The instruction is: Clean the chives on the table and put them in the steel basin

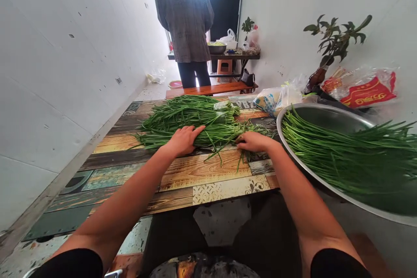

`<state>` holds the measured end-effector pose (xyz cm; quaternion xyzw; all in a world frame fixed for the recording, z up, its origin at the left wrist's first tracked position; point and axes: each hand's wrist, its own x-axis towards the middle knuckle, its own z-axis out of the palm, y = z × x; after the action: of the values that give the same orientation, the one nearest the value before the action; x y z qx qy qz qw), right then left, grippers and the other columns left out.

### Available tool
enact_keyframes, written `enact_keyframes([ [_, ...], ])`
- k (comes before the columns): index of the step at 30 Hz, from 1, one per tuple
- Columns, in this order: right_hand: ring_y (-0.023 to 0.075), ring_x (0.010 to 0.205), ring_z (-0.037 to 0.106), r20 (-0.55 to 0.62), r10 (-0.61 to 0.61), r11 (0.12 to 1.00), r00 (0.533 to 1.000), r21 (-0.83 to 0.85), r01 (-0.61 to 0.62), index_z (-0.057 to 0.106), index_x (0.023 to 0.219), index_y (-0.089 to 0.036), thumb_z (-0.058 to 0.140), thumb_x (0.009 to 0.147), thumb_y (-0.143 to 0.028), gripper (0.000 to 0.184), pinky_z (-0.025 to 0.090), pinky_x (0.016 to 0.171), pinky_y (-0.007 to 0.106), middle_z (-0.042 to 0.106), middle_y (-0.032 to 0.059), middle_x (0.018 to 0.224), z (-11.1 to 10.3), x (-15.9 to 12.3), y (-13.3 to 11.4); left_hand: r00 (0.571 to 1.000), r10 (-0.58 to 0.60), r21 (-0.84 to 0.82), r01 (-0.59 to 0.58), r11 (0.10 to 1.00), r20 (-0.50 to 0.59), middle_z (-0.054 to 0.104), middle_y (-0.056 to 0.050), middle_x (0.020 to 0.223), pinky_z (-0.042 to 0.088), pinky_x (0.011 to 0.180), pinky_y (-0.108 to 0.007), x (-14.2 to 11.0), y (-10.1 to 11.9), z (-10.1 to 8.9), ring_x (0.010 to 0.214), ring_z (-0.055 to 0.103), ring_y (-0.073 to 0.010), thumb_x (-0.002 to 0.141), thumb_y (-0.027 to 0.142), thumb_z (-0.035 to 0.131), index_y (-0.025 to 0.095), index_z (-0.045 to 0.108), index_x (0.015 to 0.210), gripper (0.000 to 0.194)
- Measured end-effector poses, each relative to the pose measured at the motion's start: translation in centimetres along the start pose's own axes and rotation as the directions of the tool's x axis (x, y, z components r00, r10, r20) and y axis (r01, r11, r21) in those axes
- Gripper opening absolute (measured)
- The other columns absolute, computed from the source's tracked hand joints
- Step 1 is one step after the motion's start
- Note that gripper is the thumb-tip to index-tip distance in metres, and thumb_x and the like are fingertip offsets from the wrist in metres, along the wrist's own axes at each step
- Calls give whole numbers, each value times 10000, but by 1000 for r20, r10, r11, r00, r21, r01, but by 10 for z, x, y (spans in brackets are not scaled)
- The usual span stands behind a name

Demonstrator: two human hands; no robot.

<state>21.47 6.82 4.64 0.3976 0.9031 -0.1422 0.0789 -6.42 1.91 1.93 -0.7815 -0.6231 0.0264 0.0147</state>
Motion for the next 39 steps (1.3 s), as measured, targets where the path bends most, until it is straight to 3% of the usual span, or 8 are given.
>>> enact_keyframes([
  [3,179,707,621,-96,197,979,976,65,-192,749,863,-152,476,859,-384,358,383,608,244,725,57,779,-17,-13,-3,991,19,-60,-11,998,135,452,-170,1386,348,1013,-515,-2,0,-16,1294,378,-376,631,417,748,278,207,1483,1019],
  [8,223,769,639,-389,464,872,796,44,-487,762,838,-185,500,838,-422,354,383,611,278,732,95,829,-23,-7,-9,996,40,-146,-28,989,80,344,-180,1490,302,1065,-546,-6,3,-21,1372,300,-376,624,534,758,235,354,1425,945],
  [11,209,916,642,-540,296,946,788,56,-318,737,996,-213,481,881,-330,303,425,744,280,733,73,999,-16,25,-7,998,28,-168,-36,985,-54,416,-148,1452,314,1075,-520,-5,10,-18,1343,364,-345,674,469,751,230,443,1360,789],
  [16,215,1007,600,-483,189,979,855,29,-201,715,1058,-206,532,872,-234,263,428,852,299,719,66,1055,3,80,-2,952,39,-222,-111,969,-305,386,-120,1478,266,1117,-481,-1,28,-2,1372,324,-303,726,503,710,250,419,1378,758],
  [22,260,1010,533,-475,141,985,869,-25,-173,724,947,-168,584,842,-244,191,394,904,362,670,120,1006,17,91,6,972,-16,-249,-44,968,-233,406,-161,1459,212,1106,-561,3,27,16,1354,338,-339,631,548,767,249,240,1472,1037],
  [26,223,901,552,-543,118,990,831,131,-55,671,866,-155,546,838,-191,133,405,828,336,666,99,928,13,84,6,954,-80,-239,9,971,-290,511,-118,1374,208,1116,-536,8,25,17,1297,420,-294,705,391,748,269,279,1453,891],
  [33,152,728,578,-746,104,837,658,423,348,636,831,-173,559,822,-270,125,436,678,271,670,33,799,4,61,-18,886,-117,-267,-8,964,-448,278,-128,1535,129,1136,-569,1,29,12,1404,253,-350,656,349,752,278,277,1465,940],
  [39,132,727,595,-710,62,624,701,576,528,648,797,-167,605,751,-248,102,471,693,269,673,23,792,3,58,-27,747,-133,-444,-233,865,-652,653,-73,1204,365,1050,-396,10,25,-9,1159,560,-213,913,313,473,209,630,1170,318],
])
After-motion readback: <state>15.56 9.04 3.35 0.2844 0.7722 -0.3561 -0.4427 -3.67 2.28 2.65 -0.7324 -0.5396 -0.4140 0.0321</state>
